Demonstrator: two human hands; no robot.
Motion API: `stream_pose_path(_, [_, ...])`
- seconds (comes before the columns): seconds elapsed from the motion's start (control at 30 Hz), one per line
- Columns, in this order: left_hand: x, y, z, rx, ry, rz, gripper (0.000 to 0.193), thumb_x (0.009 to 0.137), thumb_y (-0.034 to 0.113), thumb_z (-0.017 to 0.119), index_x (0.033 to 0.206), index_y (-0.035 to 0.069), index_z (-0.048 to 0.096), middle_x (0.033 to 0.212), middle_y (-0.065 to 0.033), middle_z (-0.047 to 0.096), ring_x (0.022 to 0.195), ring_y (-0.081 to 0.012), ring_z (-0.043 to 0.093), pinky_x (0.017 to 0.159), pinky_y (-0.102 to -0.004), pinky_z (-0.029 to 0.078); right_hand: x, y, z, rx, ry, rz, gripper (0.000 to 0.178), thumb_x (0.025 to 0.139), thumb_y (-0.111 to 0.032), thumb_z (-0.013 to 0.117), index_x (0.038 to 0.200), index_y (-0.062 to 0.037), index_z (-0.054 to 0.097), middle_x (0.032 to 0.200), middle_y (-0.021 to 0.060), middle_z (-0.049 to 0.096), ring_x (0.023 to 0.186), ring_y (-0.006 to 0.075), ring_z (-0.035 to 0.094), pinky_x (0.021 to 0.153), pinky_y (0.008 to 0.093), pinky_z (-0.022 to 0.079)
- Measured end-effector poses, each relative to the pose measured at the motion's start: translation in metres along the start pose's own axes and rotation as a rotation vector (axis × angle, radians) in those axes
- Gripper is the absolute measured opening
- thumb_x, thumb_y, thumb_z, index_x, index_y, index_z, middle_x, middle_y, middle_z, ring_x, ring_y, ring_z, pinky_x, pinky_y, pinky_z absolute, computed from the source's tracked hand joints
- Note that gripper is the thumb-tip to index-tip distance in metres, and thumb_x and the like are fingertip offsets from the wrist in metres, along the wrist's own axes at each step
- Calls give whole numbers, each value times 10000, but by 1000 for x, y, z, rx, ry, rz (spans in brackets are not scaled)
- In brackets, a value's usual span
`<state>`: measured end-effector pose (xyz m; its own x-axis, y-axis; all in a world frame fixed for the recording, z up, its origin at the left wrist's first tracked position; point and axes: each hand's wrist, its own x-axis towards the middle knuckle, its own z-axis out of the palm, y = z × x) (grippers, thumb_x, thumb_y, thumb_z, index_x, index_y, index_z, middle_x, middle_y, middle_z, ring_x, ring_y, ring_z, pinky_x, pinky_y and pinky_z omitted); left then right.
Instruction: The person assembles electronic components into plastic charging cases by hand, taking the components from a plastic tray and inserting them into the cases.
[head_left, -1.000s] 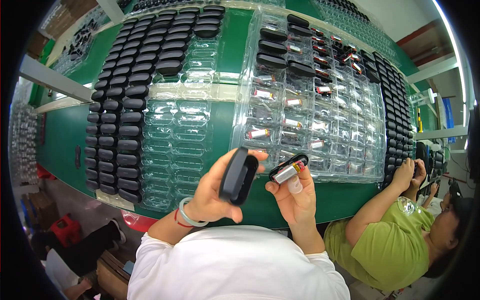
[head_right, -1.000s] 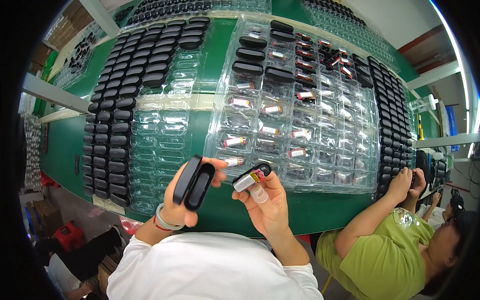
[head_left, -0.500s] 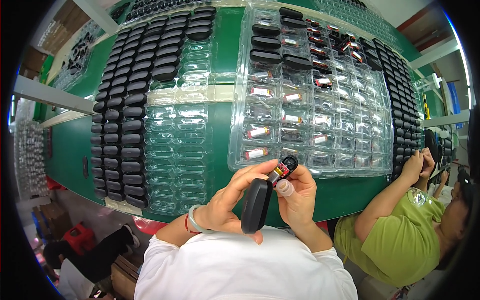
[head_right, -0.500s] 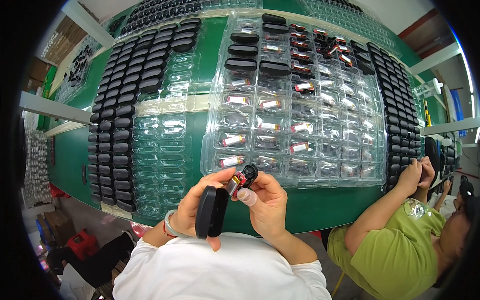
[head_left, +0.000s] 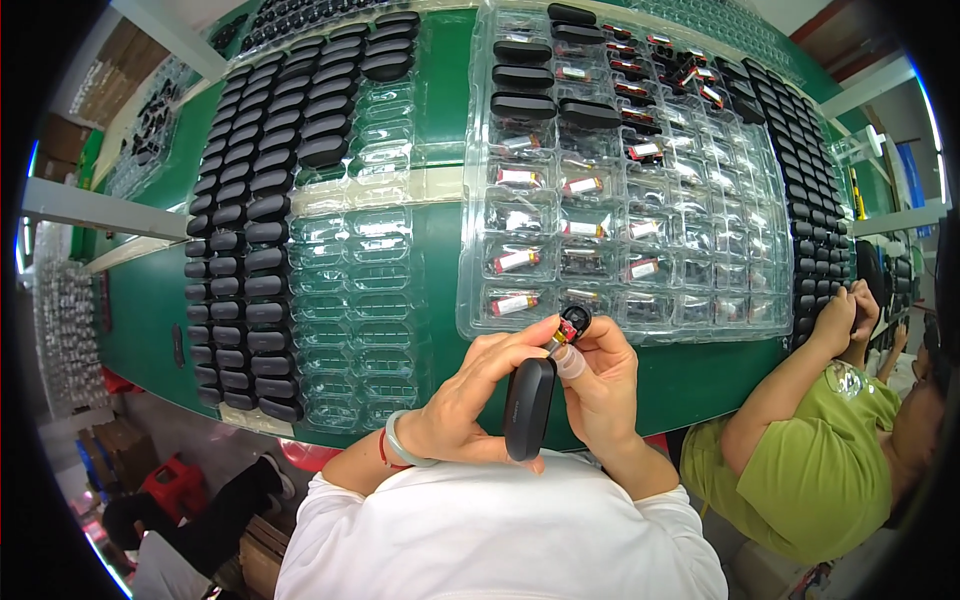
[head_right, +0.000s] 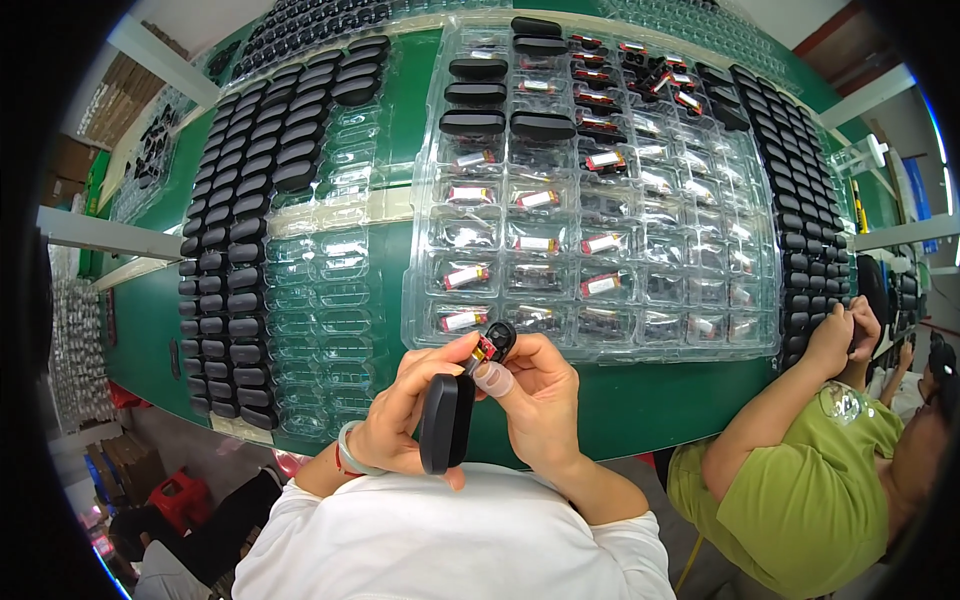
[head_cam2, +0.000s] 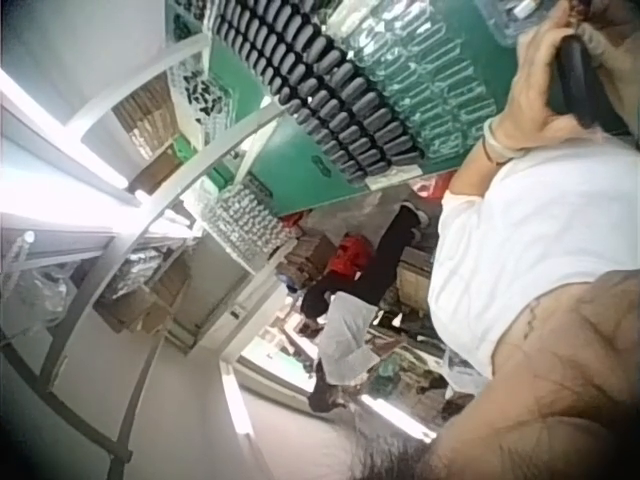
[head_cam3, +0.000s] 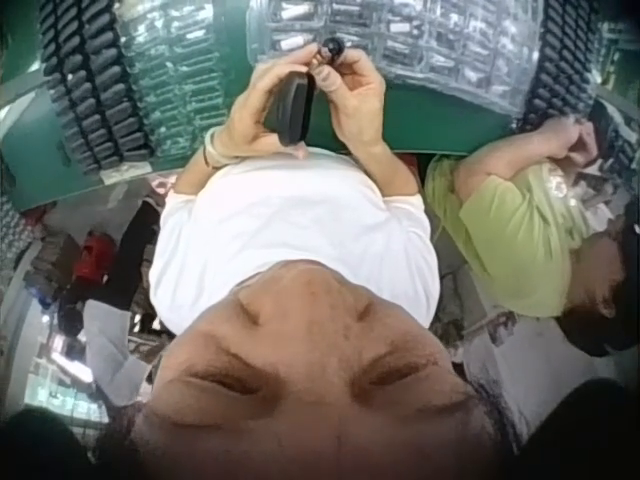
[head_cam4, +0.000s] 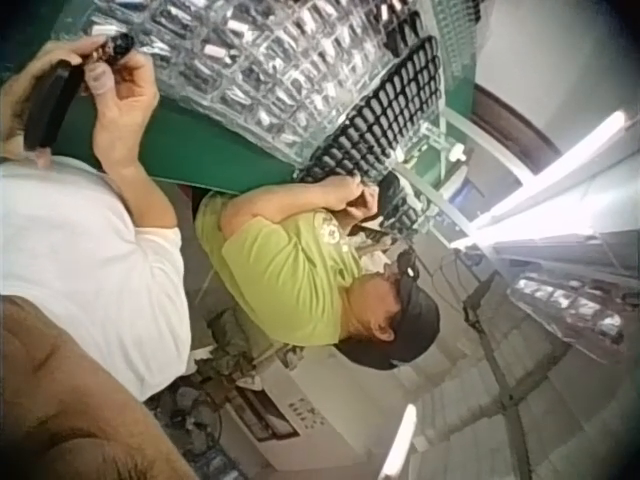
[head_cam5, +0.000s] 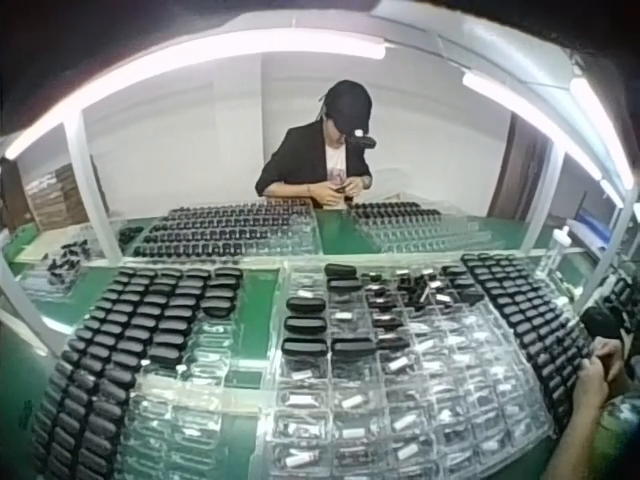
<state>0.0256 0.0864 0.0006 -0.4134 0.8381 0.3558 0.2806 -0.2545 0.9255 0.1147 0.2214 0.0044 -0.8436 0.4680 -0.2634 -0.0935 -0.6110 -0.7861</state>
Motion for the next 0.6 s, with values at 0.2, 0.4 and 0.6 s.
stream_pose_path(0.2, [-3,4,-1,-586,185,-115,1004,569,314,852,1344,-6,301,1348,-184,385,1114,-207,476,952,-340,397,3,-14,-3,-207,-86,-115,201,777,-27,680,949,26,591,865,72,596,733,117,570,617,235,468])
stream_pose_path(0.4, [-3,4,-17,-885,163,-413,1057,511,530,829,1296,-29,395,1154,-122,536,852,-127,539,794,-256,445,5,-55,-9,-1006,-361,-1030,210,706,30,667,912,6,634,901,127,570,753,249,576,641,324,489])
stream_pose_path(0.6, [-6,2,-13,-962,192,-413,958,574,488,809,1271,-43,422,1114,-75,546,908,-127,534,851,-257,412,3,-66,16,-1255,-605,-1164,331,617,25,681,945,-8,653,896,112,580,781,253,592,624,330,531])
